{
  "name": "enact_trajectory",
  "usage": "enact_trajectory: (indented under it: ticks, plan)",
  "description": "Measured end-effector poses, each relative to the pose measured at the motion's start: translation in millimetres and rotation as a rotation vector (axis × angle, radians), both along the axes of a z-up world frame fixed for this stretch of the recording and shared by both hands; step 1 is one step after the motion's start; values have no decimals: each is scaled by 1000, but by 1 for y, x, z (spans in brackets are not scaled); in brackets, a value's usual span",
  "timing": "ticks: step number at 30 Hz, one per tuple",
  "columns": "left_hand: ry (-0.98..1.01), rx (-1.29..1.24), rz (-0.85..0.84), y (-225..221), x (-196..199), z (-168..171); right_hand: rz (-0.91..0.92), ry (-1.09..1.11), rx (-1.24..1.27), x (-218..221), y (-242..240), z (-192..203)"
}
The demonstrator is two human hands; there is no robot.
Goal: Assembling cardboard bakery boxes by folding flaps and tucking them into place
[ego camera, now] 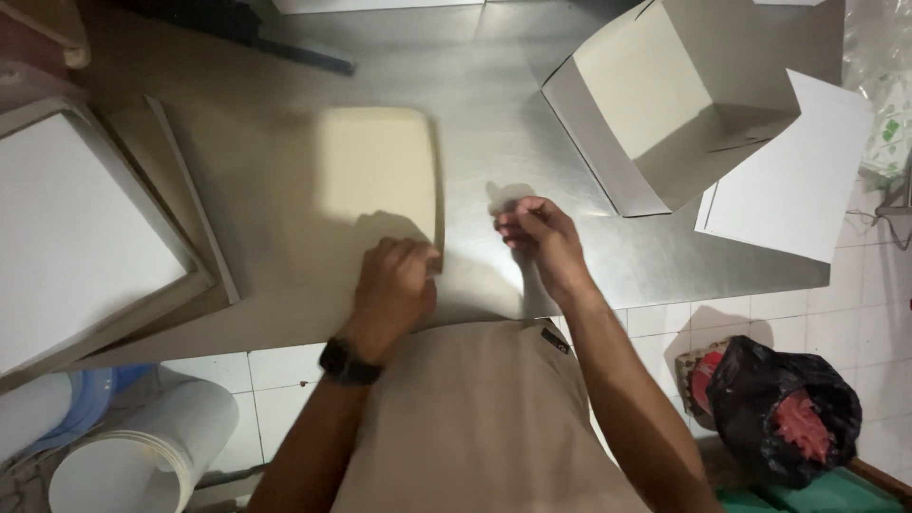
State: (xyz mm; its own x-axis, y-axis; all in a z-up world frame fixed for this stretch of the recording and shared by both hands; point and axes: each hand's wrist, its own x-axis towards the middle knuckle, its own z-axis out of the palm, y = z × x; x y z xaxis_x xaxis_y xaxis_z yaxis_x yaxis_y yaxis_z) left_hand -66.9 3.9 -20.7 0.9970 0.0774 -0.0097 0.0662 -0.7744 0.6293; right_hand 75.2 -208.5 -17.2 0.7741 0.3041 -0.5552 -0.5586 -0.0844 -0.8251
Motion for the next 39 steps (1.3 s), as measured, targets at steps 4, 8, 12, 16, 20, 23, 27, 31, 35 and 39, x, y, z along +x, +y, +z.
enact_trajectory:
  ticks: [4,8,12,16,20,23,27,31,35,39]
  plan:
    - [228,-24,71,18,-5,35,-71,32,21,0,-9,4]
    - [283,74,116,27,-12,27,-55,-12,47,3,-12,-2]
    - [179,10,102,27,-18,11,30,-81,39,-3,-10,-6]
    - [138,7,66,15,-15,8,83,-97,49,-12,-9,-8]
    - [150,-22,-16,-1,-12,8,115,-48,45,-18,-14,-12]
    - [103,4,-75,-10,-14,2,138,8,35,-26,-18,-13]
    - [24,90,-152,-19,-11,15,184,68,4,-37,-12,9]
    - [59,-4,-200,-30,-6,15,181,110,6,-48,4,38]
    - [-92,166,-84,-35,-4,12,221,105,44,-52,1,40]
    - [-278,82,72,-19,-5,67,135,1,71,-36,-36,8]
